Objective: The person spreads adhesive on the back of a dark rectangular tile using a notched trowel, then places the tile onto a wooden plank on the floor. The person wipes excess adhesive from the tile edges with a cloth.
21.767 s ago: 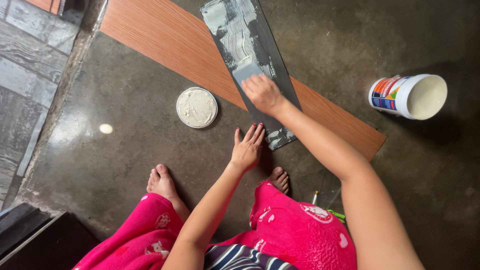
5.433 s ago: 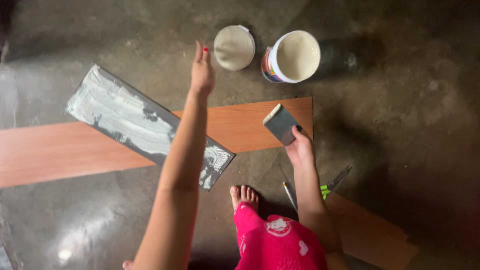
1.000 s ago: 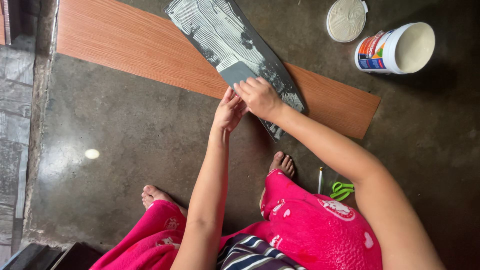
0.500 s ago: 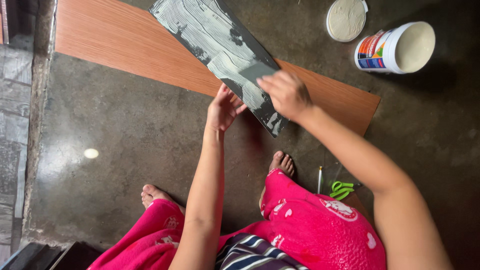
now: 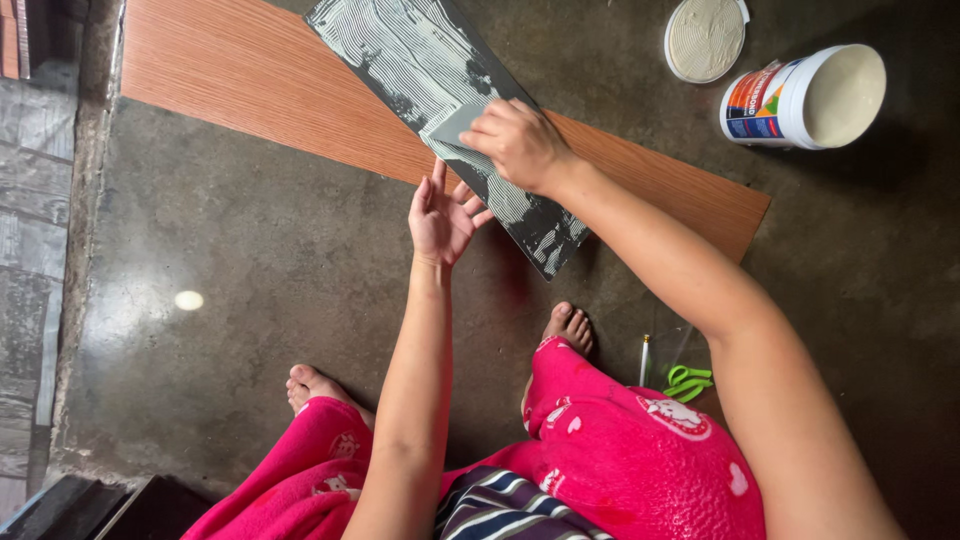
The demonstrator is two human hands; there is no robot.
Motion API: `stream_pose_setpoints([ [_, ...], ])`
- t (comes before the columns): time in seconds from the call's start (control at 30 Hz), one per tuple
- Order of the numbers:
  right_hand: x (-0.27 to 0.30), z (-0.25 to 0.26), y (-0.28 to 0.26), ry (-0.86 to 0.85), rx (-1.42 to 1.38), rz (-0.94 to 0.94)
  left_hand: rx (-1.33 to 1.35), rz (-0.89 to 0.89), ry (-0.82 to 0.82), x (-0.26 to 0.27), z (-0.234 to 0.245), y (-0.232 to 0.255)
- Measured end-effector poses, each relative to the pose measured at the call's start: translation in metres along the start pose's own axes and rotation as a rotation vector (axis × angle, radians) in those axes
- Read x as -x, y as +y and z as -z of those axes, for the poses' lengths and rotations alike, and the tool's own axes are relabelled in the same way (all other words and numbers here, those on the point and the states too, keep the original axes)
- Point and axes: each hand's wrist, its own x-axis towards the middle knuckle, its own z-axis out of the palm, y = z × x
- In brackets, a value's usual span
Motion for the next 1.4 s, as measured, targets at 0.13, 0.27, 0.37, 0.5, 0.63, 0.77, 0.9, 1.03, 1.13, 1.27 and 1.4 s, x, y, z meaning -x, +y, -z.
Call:
stream_pose_setpoints([
  [0.13, 0.019, 0.006, -0.005, 0.039, -0.078, -0.086, -0.036, -0.026, 0.033, 0.001, -0.007, 0.002],
  [0.27, 0.013, 0.010, -0.008, 0.065, -0.033, -0.035, -0.024, -0.051, 0.055, 0.002, -0.010, 0.002],
  [0.37, -0.002, 0.018, -0.007, 0.074, 0.034, 0.048, -0.037, -0.065, 0.031, 0.002, -0.011, 0.001],
  [0.5, -0.031, 0.028, -0.007, 0.053, 0.094, 0.127, -0.136, -0.148, 0.138, -0.002, -0.010, -0.002],
  [0.63, -0.053, 0.023, -0.016, 0.028, 0.255, 0.295, -0.224, -0.191, 0.212, -0.003, -0.001, -0.007],
  [0.77, -0.069, 0.005, -0.025, -0.064, 0.340, 0.352, -0.258, -0.195, 0.262, -0.006, 0.006, -0.009],
  [0.9, -0.083, -0.012, -0.030, -0.129, 0.392, 0.372, -0.199, -0.220, 0.281, -0.005, 0.012, -0.013],
  [1.03, -0.076, -0.015, -0.036, -0.158, 0.431, 0.398, -0.093, -0.261, 0.235, -0.003, 0.021, -0.015],
  [1.13, -0.060, -0.007, -0.040, -0.179, 0.395, 0.400, -0.049, -0.249, 0.244, -0.003, 0.028, -0.011],
  [1.27, -0.032, 0.014, -0.037, -0.155, 0.293, 0.297, -0.067, -0.257, 0.229, -0.004, 0.030, -0.005],
  [1.4, 0.007, 0.047, -0.020, 0.020, 0.128, 0.004, -0.616, -0.250, 0.315, -0.007, 0.020, 0.000],
])
